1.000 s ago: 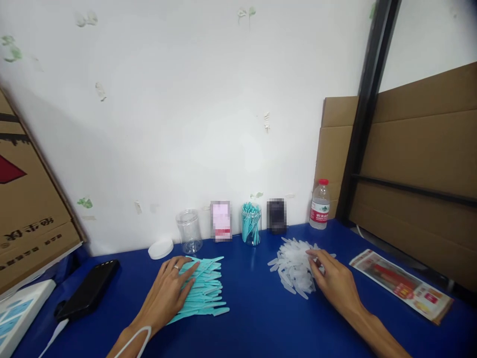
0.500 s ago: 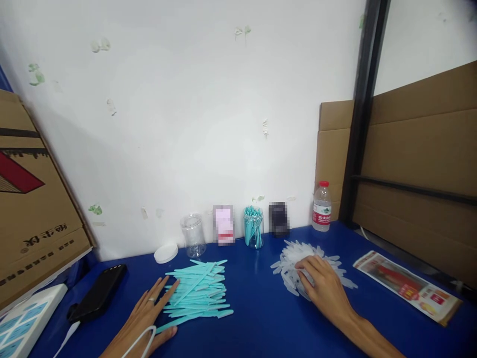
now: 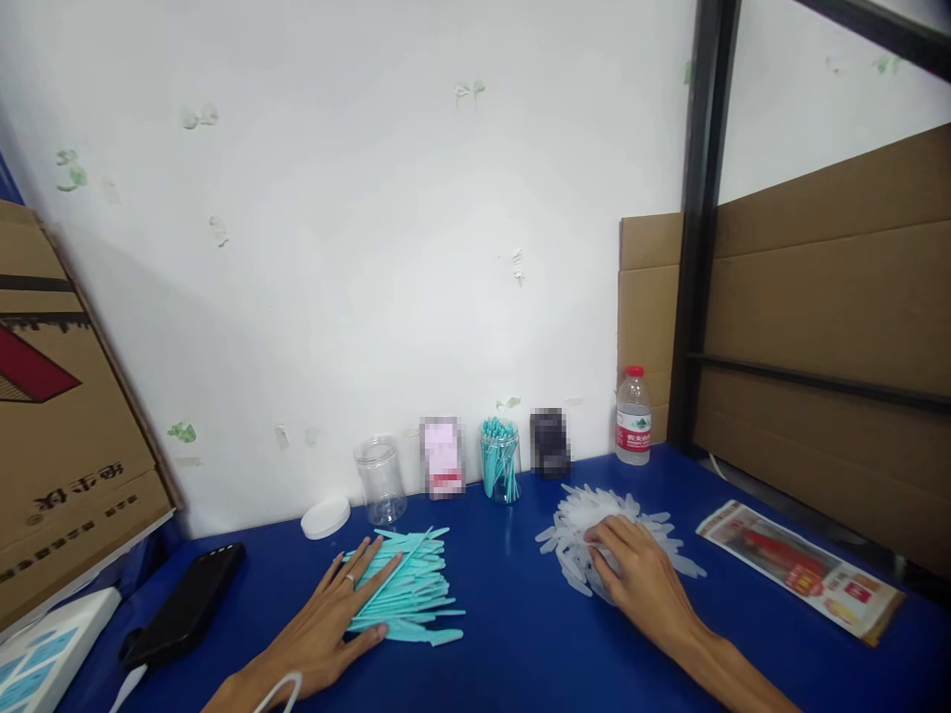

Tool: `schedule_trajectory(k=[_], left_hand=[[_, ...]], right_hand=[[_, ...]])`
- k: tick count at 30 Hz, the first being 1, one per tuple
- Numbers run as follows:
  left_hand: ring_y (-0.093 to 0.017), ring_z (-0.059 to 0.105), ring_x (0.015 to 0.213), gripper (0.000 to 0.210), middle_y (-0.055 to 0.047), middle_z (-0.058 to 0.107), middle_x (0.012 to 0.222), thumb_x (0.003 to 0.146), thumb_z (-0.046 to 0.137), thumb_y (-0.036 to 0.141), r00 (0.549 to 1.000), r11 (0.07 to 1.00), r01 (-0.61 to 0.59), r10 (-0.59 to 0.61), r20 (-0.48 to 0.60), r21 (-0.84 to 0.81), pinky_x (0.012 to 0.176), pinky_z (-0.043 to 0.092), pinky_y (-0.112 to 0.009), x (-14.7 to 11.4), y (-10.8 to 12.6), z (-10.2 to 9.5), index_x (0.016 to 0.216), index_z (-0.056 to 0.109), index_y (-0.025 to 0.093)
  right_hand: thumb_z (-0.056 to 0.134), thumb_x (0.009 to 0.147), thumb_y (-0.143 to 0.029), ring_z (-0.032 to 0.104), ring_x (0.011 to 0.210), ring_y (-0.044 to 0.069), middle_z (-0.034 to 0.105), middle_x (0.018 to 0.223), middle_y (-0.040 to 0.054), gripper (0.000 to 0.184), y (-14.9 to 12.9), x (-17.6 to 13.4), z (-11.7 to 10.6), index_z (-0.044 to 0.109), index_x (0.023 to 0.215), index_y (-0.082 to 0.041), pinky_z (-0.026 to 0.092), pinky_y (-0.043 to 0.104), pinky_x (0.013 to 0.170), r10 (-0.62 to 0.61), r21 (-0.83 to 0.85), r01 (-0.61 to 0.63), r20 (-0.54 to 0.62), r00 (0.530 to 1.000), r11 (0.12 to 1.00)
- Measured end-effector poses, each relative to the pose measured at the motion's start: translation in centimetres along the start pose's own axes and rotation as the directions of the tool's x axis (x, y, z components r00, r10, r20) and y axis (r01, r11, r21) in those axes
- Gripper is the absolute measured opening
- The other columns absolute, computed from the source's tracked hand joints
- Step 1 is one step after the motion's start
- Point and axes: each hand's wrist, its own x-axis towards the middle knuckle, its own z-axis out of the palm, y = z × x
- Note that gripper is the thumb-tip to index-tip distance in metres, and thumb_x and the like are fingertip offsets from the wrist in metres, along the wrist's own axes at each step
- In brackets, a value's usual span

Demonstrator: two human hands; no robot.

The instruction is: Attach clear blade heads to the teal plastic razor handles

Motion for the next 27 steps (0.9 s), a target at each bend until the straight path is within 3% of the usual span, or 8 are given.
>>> schedule_trajectory(k=[7,12,16,21,24,27], left_hand=[[-0.035,0.026,0.150,0.065,-0.002,0.020,0.166,0.102,0.043,0.051,0.999,0.999,0.011,-0.013,-0.049,-0.040,0.116,0.028,-0.065,2.9,1.5,1.6,0.157,0.008,0.042],[-0.036,0.019,0.151,0.071,-0.004,0.016,0.167,0.100,0.050,0.033,0.996,0.998,0.026,-0.031,-0.086,-0.059,0.116,0.026,-0.067,3.7,1.0,2.8,0.158,0.009,0.039],[-0.036,0.013,0.152,0.087,-0.003,0.012,0.167,0.088,0.054,0.015,0.996,0.997,0.028,-0.034,-0.079,-0.075,0.116,0.021,-0.069,3.6,-0.1,3.4,0.158,0.009,0.039],[-0.037,0.021,0.150,0.108,-0.003,0.019,0.166,0.068,0.058,0.004,0.997,0.990,0.048,-0.055,-0.050,-0.129,0.113,0.031,-0.067,3.5,-1.3,3.6,0.158,0.010,0.040],[-0.037,0.025,0.149,0.105,-0.004,0.023,0.165,0.067,0.055,0.002,0.995,0.986,0.076,-0.084,-0.051,-0.146,0.111,0.039,-0.062,3.4,-1.5,3.3,0.158,0.019,0.038],[-0.037,0.025,0.149,0.091,-0.006,0.035,0.162,0.068,0.054,0.000,0.991,0.984,0.119,-0.125,-0.040,-0.129,0.114,0.033,-0.064,3.3,-1.2,2.4,0.152,0.039,0.033]], right_hand=[[0.047,0.093,-0.016,0.064,0.080,0.024,0.066,0.087,0.0062,0.017,0.3,0.0,0.0,0.063,0.090,-0.022,0.051,0.037,0.073,0.019,-0.015,-0.018,0.018,1.000,1.000],[0.046,0.093,-0.014,0.064,0.082,0.024,0.065,0.089,0.0068,0.017,0.8,-0.1,0.1,0.061,0.092,-0.021,0.051,0.039,0.075,0.034,-0.024,-0.033,0.028,0.999,0.999],[0.045,0.093,-0.014,0.063,0.081,0.024,0.064,0.088,0.0069,0.016,0.8,0.0,0.0,0.060,0.091,-0.021,0.052,0.040,0.076,0.045,-0.024,-0.044,0.031,0.999,0.999],[0.045,0.093,-0.014,0.063,0.081,0.024,0.064,0.087,0.0068,0.016,0.5,0.0,-0.1,0.059,0.091,-0.021,0.051,0.039,0.075,0.042,-0.016,-0.041,0.045,0.998,0.999],[0.046,0.093,-0.013,0.063,0.081,0.024,0.064,0.088,0.0068,0.016,0.6,0.0,0.0,0.060,0.091,-0.021,0.051,0.039,0.075,0.041,-0.011,-0.040,0.046,0.998,0.999],[0.047,0.092,-0.013,0.063,0.081,0.024,0.064,0.088,0.0065,0.016,0.6,-0.1,0.0,0.060,0.091,-0.021,0.050,0.038,0.075,0.046,-0.004,-0.045,0.045,0.998,0.999]])
